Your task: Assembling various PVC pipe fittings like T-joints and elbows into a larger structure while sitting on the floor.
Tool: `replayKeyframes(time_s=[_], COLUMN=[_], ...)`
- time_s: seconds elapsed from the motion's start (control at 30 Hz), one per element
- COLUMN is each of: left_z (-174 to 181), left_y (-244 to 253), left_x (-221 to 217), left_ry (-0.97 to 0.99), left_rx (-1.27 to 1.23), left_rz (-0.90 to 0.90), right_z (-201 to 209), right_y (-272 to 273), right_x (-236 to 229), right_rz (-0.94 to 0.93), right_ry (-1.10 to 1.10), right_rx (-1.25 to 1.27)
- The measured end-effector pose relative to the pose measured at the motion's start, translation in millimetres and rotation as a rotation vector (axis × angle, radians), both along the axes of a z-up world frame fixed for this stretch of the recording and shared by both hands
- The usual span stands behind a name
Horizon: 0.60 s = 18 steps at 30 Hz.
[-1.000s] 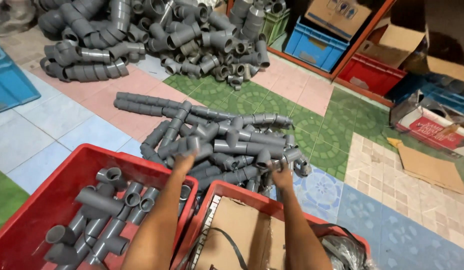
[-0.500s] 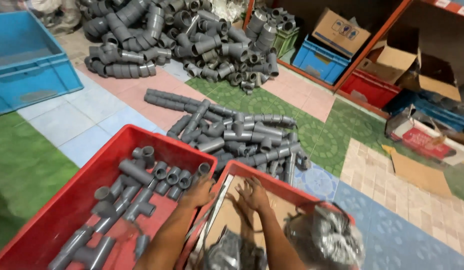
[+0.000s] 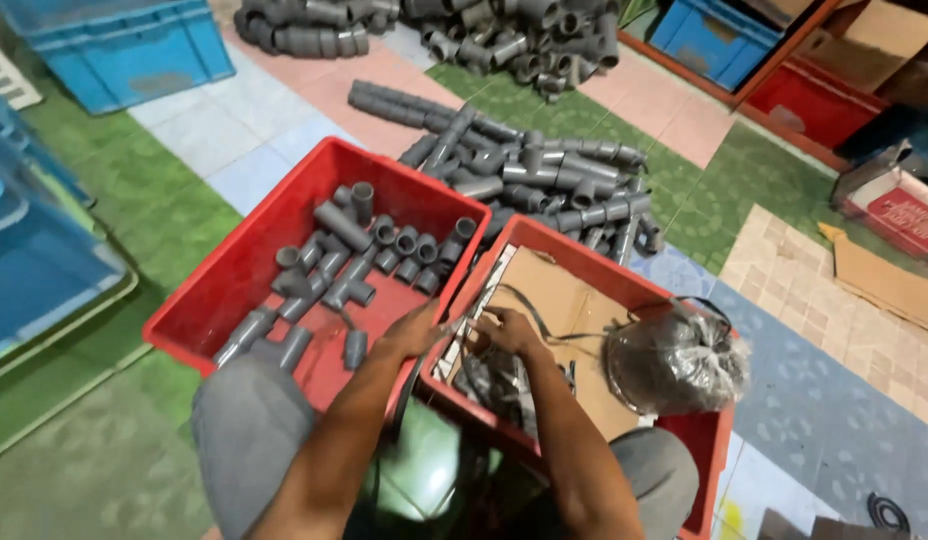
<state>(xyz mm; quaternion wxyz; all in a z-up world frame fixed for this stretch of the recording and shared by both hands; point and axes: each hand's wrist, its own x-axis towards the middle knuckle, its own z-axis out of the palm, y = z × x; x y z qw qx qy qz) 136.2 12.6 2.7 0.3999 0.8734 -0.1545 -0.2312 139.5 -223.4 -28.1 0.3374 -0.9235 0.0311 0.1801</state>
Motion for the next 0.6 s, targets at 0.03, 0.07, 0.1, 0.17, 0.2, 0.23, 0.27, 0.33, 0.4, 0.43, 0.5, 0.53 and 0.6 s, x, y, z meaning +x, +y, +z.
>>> replayKeyframes(time_s=[0.03,0.07,0.1,0.17,0.2,0.23,0.27,0.33,0.4,0.43,0.5,0.53,0.6], left_z=[16,32,46,-29,-65,-43,-20,-4,-18,-16,-12,-23,-48], left_y=[3,6,10,20,24,24,23,20,16,16,16,15,18], left_x=[-11,-21,-37,-28,-20,-32,-44,-51,-45,-48,-54,-48,-44], left_ry=[0.007,0.048,0.101,0.107,0.093,0.099,0.069,0.039,-0.082,-0.075,-0.165,-0.162,-0.247], left_rx=[0.0,0.067,0.137,0.186,0.232,0.234,0.27,0.306,0.256,0.257,0.272,0.273,0.283], left_rz=[0.003,0.009,0.013,0.035,0.057,0.053,0.076,0.097,0.156,0.154,0.077,0.08,0.022], right_z=[-8,-16,-29,-23,-17,-14,-12,-3,8,19,40,36,23], right_y=[-1,-1,-1,6,9,8,7,13,28,39,62,65,77], right_x=[3,5,1,-14,-16,-25,-35,-49,-60,-68,-80,-74,-68], right_rz=[0.003,0.037,0.069,0.059,0.047,0.045,0.012,-0.022,-0.087,-0.089,-0.117,-0.114,-0.144], right_ry=[0.007,-0.008,-0.011,-0.024,-0.056,-0.05,-0.044,-0.038,0.103,0.11,0.162,0.164,0.196], right_rx=[0.0,0.009,0.02,0.027,0.029,0.03,0.033,0.036,0.125,0.125,0.15,0.151,0.254])
